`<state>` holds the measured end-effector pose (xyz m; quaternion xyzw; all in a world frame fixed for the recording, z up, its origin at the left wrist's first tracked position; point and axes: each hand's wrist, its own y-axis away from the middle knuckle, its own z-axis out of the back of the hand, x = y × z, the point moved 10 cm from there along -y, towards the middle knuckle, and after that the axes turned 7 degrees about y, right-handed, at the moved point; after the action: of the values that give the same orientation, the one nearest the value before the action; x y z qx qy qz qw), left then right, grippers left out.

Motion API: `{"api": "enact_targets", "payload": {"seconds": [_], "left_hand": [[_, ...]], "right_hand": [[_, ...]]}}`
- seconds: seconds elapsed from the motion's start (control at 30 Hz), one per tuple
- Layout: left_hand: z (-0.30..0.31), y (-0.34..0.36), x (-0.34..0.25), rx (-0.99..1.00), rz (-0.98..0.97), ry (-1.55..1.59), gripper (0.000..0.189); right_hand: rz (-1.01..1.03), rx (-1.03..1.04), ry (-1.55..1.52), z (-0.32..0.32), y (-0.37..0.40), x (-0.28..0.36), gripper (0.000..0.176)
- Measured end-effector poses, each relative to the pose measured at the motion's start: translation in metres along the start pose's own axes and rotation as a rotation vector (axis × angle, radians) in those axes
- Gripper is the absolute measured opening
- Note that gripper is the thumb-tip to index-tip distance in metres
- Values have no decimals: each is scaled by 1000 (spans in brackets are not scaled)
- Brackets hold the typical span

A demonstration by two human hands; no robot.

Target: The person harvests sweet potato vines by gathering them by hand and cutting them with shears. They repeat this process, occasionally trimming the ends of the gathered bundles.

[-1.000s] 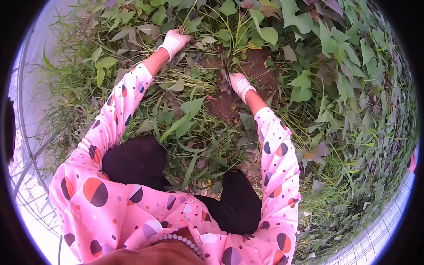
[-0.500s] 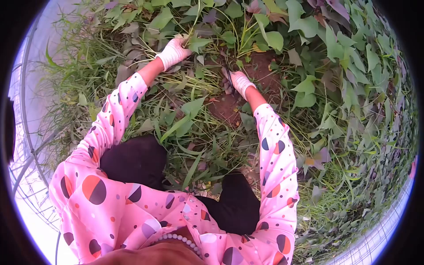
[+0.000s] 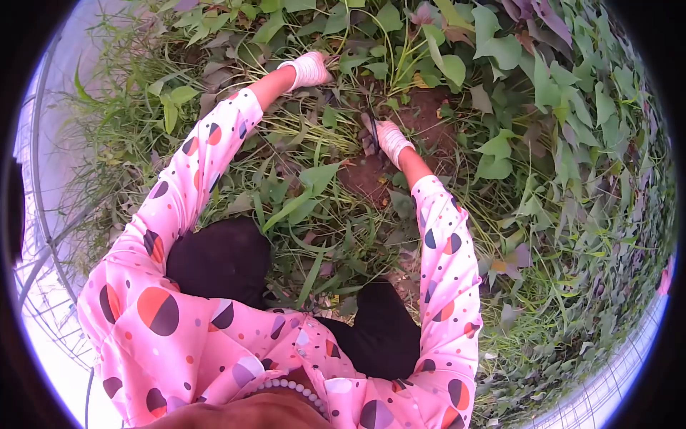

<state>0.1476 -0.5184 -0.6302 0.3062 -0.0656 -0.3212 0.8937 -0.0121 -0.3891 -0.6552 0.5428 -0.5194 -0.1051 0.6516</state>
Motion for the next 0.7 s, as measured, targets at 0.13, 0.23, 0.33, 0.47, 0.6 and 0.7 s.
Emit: {"api": "enact_targets", "payload": {"seconds": [0.13,0.23,0.33,0.47,0.6,0.7], "left_hand": [[0,-1,24,-72,243,590,34],[15,6,14,-100,344,336,15],[19,8,15,-86,387,517,19],[7,-23,18,-79,163,158,28],[79,62,30,-514,491,846,36],[56,92,56,-780,469,984,35]], "right_hand": [[33,14,107,3,-1,-2,58],[25,32,174,-2,3,2,57],[3,-21,112,-2,-5,4,56],[32,-136,56,9,-14,5,56],[153,-250,194,30,-25,-5,56],[180,-260,139,31,-4,10,55]]}}
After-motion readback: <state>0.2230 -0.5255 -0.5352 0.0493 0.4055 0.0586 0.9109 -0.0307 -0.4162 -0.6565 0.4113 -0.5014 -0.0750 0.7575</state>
